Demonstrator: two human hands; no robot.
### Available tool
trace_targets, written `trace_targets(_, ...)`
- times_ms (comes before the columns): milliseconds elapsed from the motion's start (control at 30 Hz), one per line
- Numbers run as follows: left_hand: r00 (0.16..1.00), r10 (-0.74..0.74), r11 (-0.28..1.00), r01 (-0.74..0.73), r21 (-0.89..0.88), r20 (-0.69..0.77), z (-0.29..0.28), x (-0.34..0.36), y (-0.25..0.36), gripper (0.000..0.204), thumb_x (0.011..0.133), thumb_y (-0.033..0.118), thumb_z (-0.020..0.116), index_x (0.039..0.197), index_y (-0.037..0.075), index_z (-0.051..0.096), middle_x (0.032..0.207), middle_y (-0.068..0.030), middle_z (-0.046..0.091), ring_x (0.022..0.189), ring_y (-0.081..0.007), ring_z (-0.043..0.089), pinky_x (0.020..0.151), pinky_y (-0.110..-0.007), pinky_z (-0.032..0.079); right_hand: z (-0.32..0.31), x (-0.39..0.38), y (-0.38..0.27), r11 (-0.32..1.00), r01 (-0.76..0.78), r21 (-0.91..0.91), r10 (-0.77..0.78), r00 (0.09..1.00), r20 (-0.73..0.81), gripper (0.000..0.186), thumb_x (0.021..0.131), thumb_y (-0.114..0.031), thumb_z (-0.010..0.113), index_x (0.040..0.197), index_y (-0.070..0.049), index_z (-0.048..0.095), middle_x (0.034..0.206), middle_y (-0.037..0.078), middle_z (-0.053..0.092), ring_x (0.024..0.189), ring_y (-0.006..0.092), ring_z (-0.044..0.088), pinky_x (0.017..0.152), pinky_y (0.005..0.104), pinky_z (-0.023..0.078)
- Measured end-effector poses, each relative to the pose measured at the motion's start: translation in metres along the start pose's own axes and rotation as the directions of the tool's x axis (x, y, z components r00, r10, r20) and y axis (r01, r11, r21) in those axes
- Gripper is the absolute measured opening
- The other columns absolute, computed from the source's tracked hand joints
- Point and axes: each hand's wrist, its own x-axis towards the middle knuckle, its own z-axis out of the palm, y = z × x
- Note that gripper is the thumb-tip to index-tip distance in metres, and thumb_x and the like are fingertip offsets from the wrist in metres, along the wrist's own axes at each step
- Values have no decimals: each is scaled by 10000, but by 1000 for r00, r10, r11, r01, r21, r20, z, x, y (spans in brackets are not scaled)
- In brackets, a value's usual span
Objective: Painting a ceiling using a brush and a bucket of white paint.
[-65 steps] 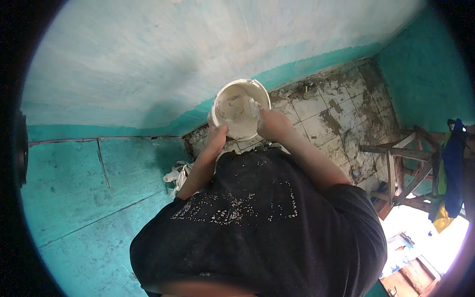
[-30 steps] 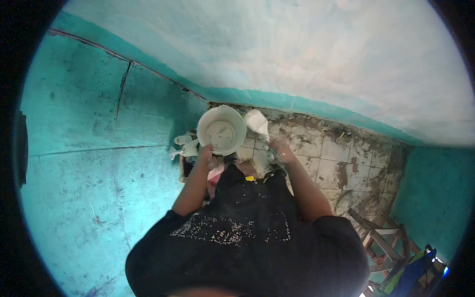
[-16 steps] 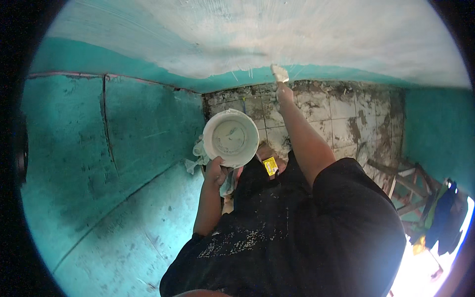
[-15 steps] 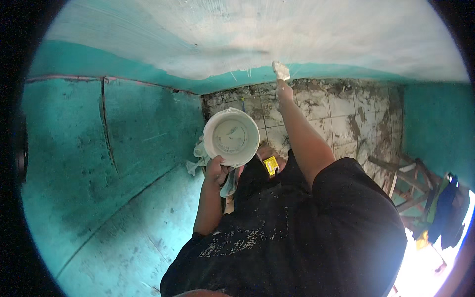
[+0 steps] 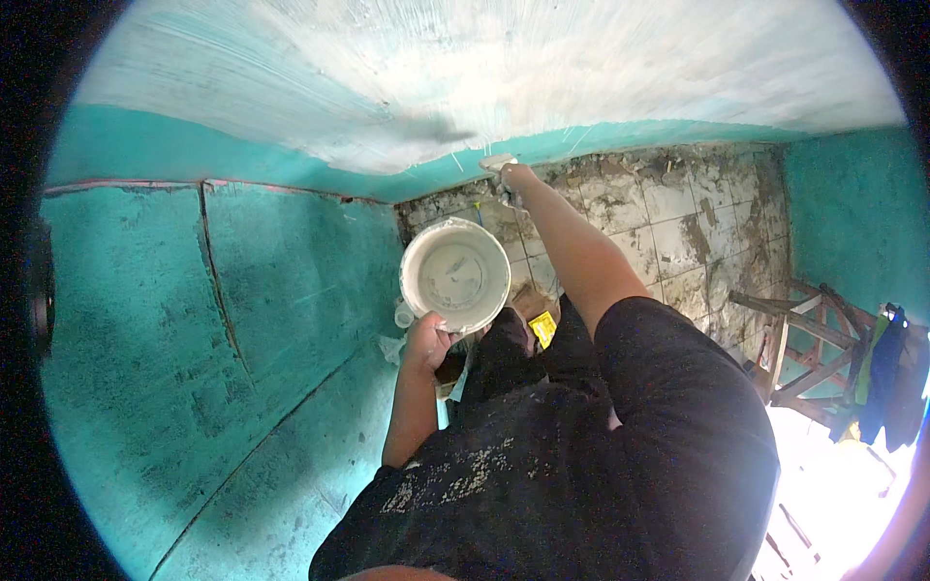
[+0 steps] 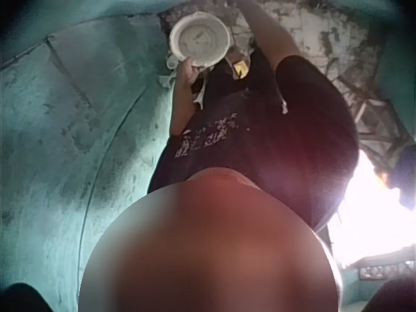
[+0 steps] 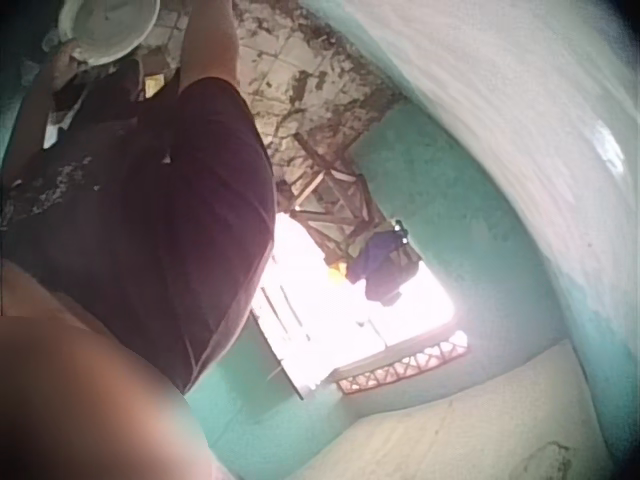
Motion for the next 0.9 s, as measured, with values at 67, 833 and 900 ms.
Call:
trace_targets(67,1000,2,1000,-2,16,17,2,-9,1,511,766,49,422,1267,5,332,1218,-155,465,1068,-293,528,844,-462,482,1,0,-14,986,43,-159,-58,994,-93,131,823,-105,424,758,-40,517,558,50,495,390,164,443,332,325,380)
trace_targets(833,998,-61,925,55,377,3,34,-14,-35,382,791,63,450,1134,-103,438,1063,-191,551,895,-277,608,746,-408,540,-42,-4,-43,935,167,-314,-227,960,-166,261,876,-272,503,798,-32,569,663,23,525,451,102,416,388,259,324)
trace_targets(900,999,-39,946,47,321,-31,23,-16,-48,381,788,47,440,1138,-103,435,1059,-196,552,897,-283,609,746,-406,542,-23,-33,-59,944,323,74,-323,946,-13,319,889,-319,503,881,-13,593,666,1,507,462,71,393,400,225,309)
